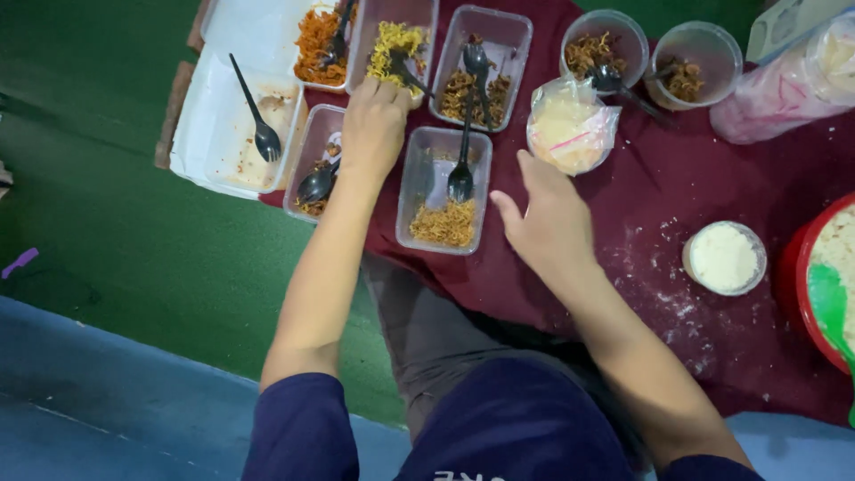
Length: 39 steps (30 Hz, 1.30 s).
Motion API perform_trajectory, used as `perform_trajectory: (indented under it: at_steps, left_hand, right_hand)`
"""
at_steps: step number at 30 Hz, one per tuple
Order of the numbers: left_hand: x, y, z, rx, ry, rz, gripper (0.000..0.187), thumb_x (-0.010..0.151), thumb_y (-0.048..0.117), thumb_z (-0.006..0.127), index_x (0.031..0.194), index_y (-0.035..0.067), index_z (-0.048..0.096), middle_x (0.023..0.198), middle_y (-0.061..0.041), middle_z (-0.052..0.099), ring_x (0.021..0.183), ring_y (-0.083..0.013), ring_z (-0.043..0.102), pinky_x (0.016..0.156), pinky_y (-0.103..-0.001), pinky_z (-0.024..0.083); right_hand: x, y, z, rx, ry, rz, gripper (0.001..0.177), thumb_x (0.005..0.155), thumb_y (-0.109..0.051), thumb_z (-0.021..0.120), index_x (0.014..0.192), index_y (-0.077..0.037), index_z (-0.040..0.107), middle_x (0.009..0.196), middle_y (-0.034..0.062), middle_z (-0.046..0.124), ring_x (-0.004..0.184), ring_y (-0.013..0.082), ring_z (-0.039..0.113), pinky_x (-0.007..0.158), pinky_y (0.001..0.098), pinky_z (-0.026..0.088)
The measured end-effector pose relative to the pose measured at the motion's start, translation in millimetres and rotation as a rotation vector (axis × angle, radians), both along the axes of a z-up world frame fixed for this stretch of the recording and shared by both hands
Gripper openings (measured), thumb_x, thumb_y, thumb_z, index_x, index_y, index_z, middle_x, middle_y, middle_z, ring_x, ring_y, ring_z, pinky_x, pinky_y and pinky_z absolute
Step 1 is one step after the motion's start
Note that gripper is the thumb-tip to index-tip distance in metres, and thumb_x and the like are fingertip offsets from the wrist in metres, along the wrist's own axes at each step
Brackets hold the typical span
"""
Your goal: Packaging small portions of food ingredients into plastic bags using spoons
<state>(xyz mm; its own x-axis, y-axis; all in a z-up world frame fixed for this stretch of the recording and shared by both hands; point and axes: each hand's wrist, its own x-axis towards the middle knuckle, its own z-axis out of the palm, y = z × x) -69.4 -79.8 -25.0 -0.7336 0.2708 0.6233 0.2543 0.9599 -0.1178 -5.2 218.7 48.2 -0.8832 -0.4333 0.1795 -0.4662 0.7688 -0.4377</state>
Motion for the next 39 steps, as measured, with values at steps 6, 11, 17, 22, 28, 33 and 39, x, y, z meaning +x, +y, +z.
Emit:
perform_trajectory:
  at_steps: [6, 11, 17, 22, 28, 33, 39]
  left_hand:
    - [27, 15, 35, 0.046, -0.032, -0.064, 0.021, 0.101, 0.019, 0.060, 0.086, 0.006, 0.056, 0.082, -0.011, 0.054, 0.081, -0.0311, 0.052, 0.067, -0.044, 0.042]
    - [73, 40, 79, 0.027, 0.012, -0.086, 0.012, 0.100, 0.007, 0.062, 0.090, 0.001, 0.059, 0.084, -0.013, 0.053, 0.080, -0.0312, 0.049, 0.066, -0.043, 0.041]
    - [127, 68, 96, -0.021, 0.071, -0.142, 0.010, 0.107, -0.001, 0.063, 0.108, -0.002, 0.072, 0.100, -0.017, 0.066, 0.093, -0.0345, 0.061, 0.080, -0.041, 0.053]
    - [183, 122, 113, 0.053, 0.043, -0.219, 0.025, 0.112, 0.008, 0.051, 0.111, 0.002, 0.075, 0.100, -0.018, 0.064, 0.092, -0.0376, 0.064, 0.083, -0.044, 0.053]
    - [225, 188, 105, 0.145, -0.006, -0.334, 0.021, 0.107, 0.007, 0.056, 0.105, 0.002, 0.076, 0.098, -0.020, 0.063, 0.090, -0.0399, 0.066, 0.079, -0.046, 0.054]
    - [233, 223, 69, 0.156, 0.024, -0.378, 0.019, 0.107, 0.007, 0.056, 0.103, 0.004, 0.074, 0.096, -0.017, 0.063, 0.089, -0.0360, 0.067, 0.081, -0.042, 0.058]
    - [219, 247, 34, 0.129, 0.051, -0.379, 0.014, 0.104, 0.007, 0.059, 0.100, 0.005, 0.073, 0.090, -0.017, 0.060, 0.084, -0.0347, 0.065, 0.076, -0.041, 0.056]
  right_hand:
    - [19, 58, -12, -0.050, 0.224, -0.066, 0.031, 0.095, -0.019, 0.076, 0.121, -0.002, 0.071, 0.114, 0.0166, 0.073, 0.105, 0.0369, 0.067, 0.094, 0.0463, 0.051]
    - [46, 68, -39, 0.008, 0.090, -0.041, 0.050, 0.086, -0.033, 0.085, 0.128, -0.010, 0.071, 0.128, 0.0137, 0.067, 0.116, 0.0362, 0.061, 0.101, 0.0447, 0.049]
    - [59, 91, -78, -0.003, 0.210, -0.013, 0.042, 0.091, -0.024, 0.081, 0.129, -0.009, 0.071, 0.126, 0.0147, 0.067, 0.119, 0.0363, 0.063, 0.102, 0.0457, 0.054]
    - [75, 146, -80, 0.050, 0.316, -0.112, 0.033, 0.101, -0.025, 0.074, 0.127, -0.004, 0.074, 0.122, 0.0186, 0.070, 0.117, 0.0366, 0.067, 0.103, 0.0437, 0.054]
    - [91, 201, -80, 0.075, 0.296, -0.198, 0.041, 0.097, -0.010, 0.074, 0.138, -0.005, 0.071, 0.126, 0.0201, 0.068, 0.117, 0.0374, 0.066, 0.103, 0.0447, 0.054]
    - [104, 211, -78, 0.042, 0.261, -0.185, 0.035, 0.100, -0.006, 0.073, 0.135, -0.004, 0.072, 0.127, 0.0197, 0.069, 0.116, 0.0358, 0.066, 0.105, 0.0438, 0.053]
    - [119, 204, -46, -0.093, 0.282, -0.125, 0.045, 0.097, -0.017, 0.080, 0.136, 0.000, 0.069, 0.127, 0.0216, 0.066, 0.114, 0.0404, 0.065, 0.104, 0.0486, 0.053]
